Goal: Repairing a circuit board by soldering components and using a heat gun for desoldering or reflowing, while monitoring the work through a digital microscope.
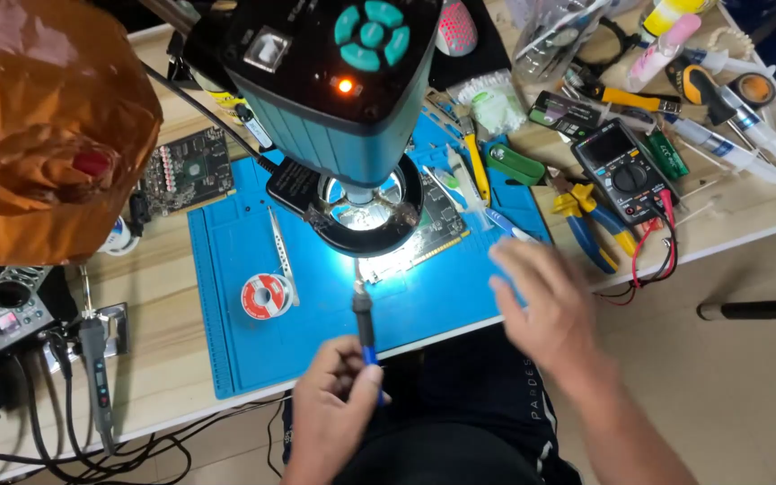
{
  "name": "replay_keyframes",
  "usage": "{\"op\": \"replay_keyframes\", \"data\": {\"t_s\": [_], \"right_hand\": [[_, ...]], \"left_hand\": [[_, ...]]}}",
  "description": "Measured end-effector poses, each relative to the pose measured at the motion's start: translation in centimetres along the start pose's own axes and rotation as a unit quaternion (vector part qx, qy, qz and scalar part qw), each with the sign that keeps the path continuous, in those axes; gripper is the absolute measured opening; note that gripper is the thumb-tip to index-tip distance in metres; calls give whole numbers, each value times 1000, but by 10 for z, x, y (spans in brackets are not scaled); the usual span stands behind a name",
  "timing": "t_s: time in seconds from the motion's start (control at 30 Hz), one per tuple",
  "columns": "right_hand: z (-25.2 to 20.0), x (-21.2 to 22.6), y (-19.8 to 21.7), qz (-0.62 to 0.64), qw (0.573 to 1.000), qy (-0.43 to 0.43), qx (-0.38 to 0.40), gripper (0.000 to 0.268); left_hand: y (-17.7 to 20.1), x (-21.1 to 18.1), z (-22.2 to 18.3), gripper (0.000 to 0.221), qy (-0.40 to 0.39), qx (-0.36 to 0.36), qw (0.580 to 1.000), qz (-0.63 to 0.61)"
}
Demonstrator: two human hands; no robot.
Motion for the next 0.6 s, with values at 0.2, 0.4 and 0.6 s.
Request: {"op": "replay_keyframes", "data": {"t_s": [0.2, 0.4, 0.6], "right_hand": [[48, -32, -18, -38, 991, -4, 127, 62], [63, -43, -35, -119, 978, 24, 171, 59], [65, -45, -39, -108, 974, 39, 196, 52]], "left_hand": [[22, 4, 23, 29, -61, -70, 995, 47], [27, 7, 39, 30, -131, -89, 981, 113], [28, 3, 50, 23, -183, -88, 974, 105]]}}
Point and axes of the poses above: each hand's wrist, its own z-axis towards the middle knuckle, its own y-axis out of the back of the hand, x = y × z, the point moved 4 cm from there along z, towards the middle knuckle, and after that the axes turned 6 degrees about x, right-handed, at the moved point
